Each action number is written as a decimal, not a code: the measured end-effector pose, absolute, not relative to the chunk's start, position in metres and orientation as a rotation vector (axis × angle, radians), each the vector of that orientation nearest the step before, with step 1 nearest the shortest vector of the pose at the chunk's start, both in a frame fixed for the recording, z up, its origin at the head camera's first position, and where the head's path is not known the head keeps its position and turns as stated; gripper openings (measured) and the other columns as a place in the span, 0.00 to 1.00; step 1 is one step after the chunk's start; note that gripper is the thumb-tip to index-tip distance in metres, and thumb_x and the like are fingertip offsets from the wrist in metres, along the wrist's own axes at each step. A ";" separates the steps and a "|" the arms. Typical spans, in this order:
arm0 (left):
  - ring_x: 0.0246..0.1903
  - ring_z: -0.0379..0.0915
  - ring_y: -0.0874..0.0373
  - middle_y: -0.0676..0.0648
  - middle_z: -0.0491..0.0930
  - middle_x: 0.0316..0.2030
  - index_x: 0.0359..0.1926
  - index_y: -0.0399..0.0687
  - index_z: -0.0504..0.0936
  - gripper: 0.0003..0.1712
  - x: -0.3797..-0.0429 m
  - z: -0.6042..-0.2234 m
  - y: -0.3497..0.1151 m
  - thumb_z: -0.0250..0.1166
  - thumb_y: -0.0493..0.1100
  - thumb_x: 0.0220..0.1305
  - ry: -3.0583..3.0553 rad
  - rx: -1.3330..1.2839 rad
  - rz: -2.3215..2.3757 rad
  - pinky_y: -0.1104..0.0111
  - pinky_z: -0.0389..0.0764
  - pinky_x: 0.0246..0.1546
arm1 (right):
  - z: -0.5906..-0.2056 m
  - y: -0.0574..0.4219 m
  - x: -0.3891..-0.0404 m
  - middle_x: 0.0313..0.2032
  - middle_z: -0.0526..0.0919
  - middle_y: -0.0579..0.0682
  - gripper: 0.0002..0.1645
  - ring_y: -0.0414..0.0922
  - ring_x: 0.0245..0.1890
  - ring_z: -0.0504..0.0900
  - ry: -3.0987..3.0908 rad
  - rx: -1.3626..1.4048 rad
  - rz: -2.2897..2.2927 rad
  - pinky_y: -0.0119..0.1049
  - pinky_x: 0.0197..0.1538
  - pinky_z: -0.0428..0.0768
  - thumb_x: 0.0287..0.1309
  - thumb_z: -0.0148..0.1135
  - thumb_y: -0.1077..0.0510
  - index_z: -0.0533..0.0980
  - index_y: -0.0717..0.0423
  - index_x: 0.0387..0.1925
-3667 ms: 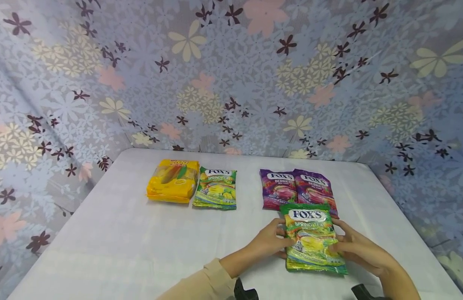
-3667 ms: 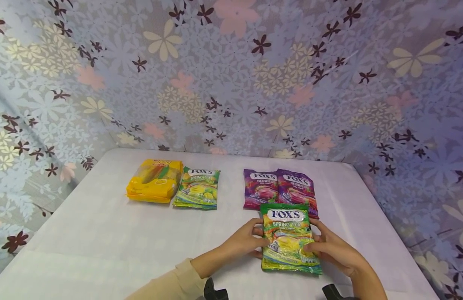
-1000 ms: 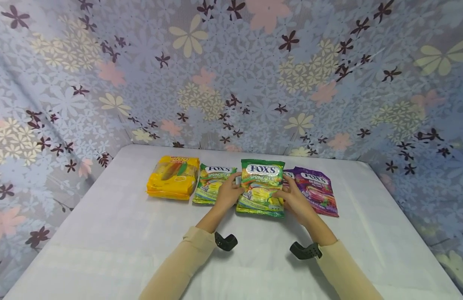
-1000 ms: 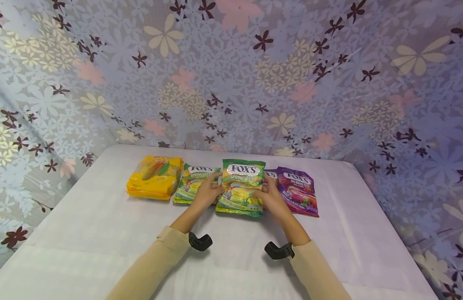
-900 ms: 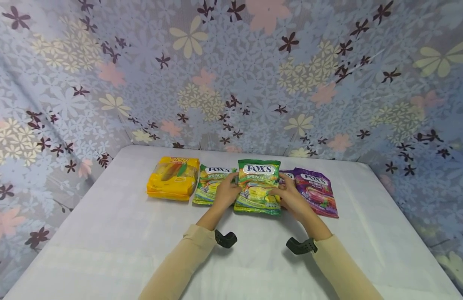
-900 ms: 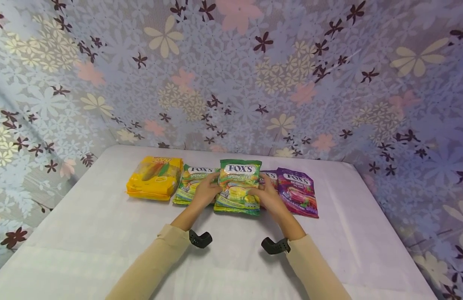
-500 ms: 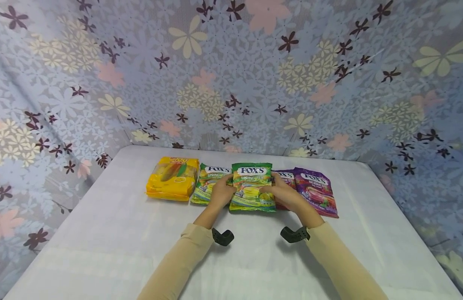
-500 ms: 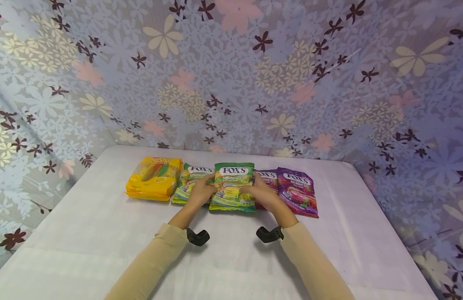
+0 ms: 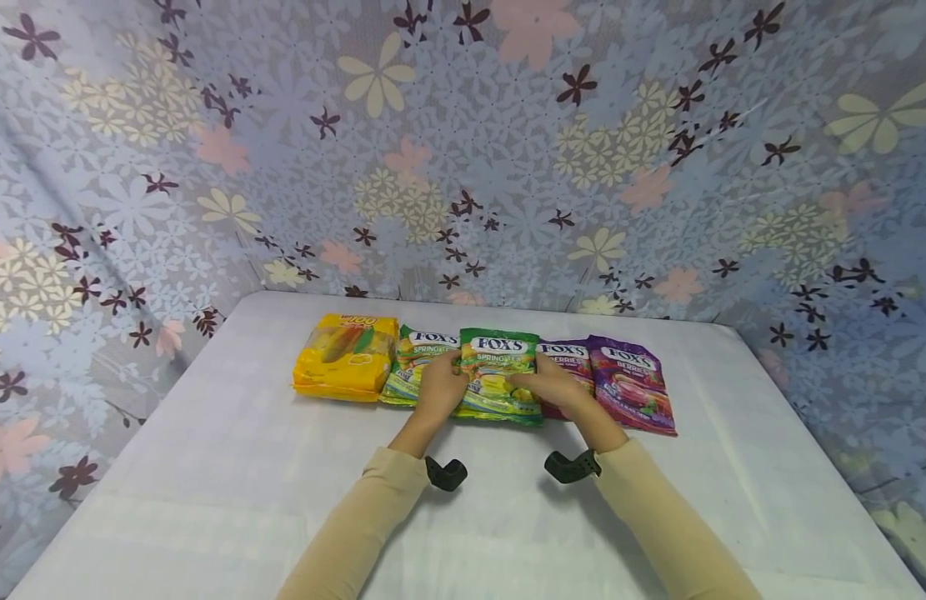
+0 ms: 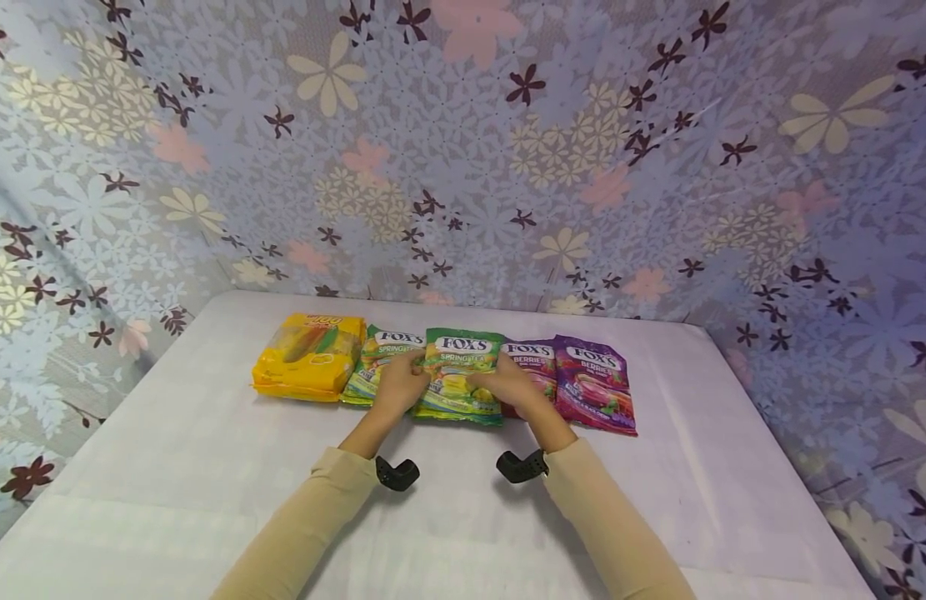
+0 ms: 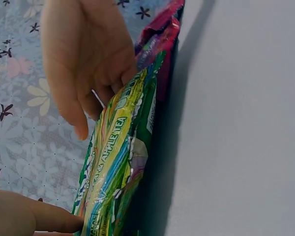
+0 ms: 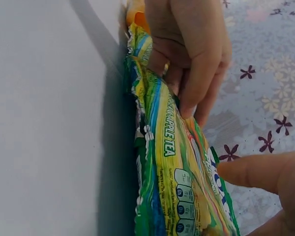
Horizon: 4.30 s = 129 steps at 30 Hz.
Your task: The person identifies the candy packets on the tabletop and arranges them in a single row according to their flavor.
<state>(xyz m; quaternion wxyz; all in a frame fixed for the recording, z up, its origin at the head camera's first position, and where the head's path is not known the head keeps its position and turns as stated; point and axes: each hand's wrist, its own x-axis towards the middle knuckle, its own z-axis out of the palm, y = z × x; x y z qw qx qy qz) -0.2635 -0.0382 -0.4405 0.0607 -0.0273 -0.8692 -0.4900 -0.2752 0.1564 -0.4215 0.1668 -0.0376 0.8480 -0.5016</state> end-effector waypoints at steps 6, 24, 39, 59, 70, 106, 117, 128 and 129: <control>0.09 0.51 0.64 0.52 0.63 0.11 0.59 0.28 0.74 0.24 -0.261 -0.437 -0.037 0.58 0.28 0.61 -2.654 -0.119 -1.384 0.74 0.54 0.09 | -0.419 0.150 -0.274 0.57 0.71 0.63 0.37 0.56 0.56 0.71 2.553 -0.059 -1.307 0.53 0.59 0.69 0.65 0.59 0.48 0.61 0.62 0.67; 0.26 0.78 0.50 0.38 0.82 0.41 0.50 0.34 0.82 0.16 -0.257 -0.435 -0.027 0.63 0.36 0.62 -2.800 -0.116 -0.910 0.63 0.72 0.15 | -0.417 0.151 -0.268 0.24 0.66 0.53 0.25 0.46 0.23 0.66 2.824 -0.114 -1.032 0.37 0.26 0.67 0.63 0.60 0.49 0.70 0.71 0.39; 0.45 0.74 0.43 0.35 0.75 0.45 0.48 0.32 0.83 0.16 -0.248 -0.423 -0.009 0.67 0.34 0.58 -2.749 -0.232 -0.725 0.59 0.82 0.37 | -0.401 0.192 -0.256 0.53 0.74 0.74 0.34 0.64 0.49 0.77 2.914 -0.151 -1.100 0.56 0.50 0.77 0.68 0.54 0.54 0.62 0.78 0.64; 0.60 0.68 0.47 0.40 0.76 0.57 0.59 0.33 0.76 0.22 -0.234 -0.411 0.069 0.58 0.40 0.67 -2.670 -0.218 -1.967 0.55 0.70 0.59 | -0.397 0.224 -0.244 0.57 0.70 0.76 0.37 0.68 0.55 0.72 2.916 0.017 -1.007 0.60 0.54 0.73 0.69 0.53 0.52 0.59 0.80 0.64; 0.63 0.61 0.42 0.39 0.66 0.65 0.67 0.37 0.66 0.30 -0.232 -0.408 0.078 0.58 0.42 0.67 -2.479 -0.001 -2.352 0.49 0.65 0.61 | -0.402 0.234 -0.244 0.60 0.63 0.79 0.39 0.72 0.60 0.63 2.947 0.107 -0.850 0.64 0.59 0.65 0.67 0.53 0.50 0.59 0.83 0.62; 0.35 0.75 0.52 0.39 0.75 0.42 0.55 0.29 0.72 0.20 -0.236 -0.420 0.067 0.57 0.36 0.65 -2.172 0.212 -2.785 0.57 0.82 0.44 | -0.402 0.283 -0.249 0.72 0.36 0.70 0.43 0.61 0.72 0.39 2.294 0.141 -1.682 0.56 0.71 0.43 0.66 0.53 0.58 0.44 0.73 0.71; 0.34 0.76 0.52 0.41 0.77 0.38 0.51 0.29 0.75 0.17 -0.231 -0.426 0.068 0.57 0.35 0.63 -2.198 0.175 -2.810 0.56 0.83 0.41 | -0.396 0.298 -0.246 0.71 0.46 0.69 0.49 0.47 0.54 0.68 2.055 -0.002 -1.833 0.31 0.50 0.76 0.62 0.57 0.64 0.38 0.66 0.74; 0.30 0.80 0.53 0.43 0.81 0.34 0.60 0.39 0.72 0.25 -0.231 -0.419 0.053 0.64 0.36 0.62 -2.380 -0.023 -2.410 0.63 0.84 0.31 | -0.389 0.287 -0.242 0.72 0.34 0.69 0.56 0.59 0.67 0.52 1.971 -0.007 -1.919 0.50 0.67 0.59 0.59 0.56 0.71 0.32 0.57 0.75; 0.29 0.80 0.54 0.44 0.81 0.34 0.60 0.39 0.72 0.25 -0.232 -0.420 0.051 0.64 0.36 0.62 -2.392 -0.043 -2.377 0.63 0.84 0.30 | -0.390 0.285 -0.242 0.72 0.32 0.69 0.56 0.60 0.68 0.48 1.971 -0.014 -1.918 0.53 0.69 0.54 0.58 0.56 0.72 0.32 0.57 0.75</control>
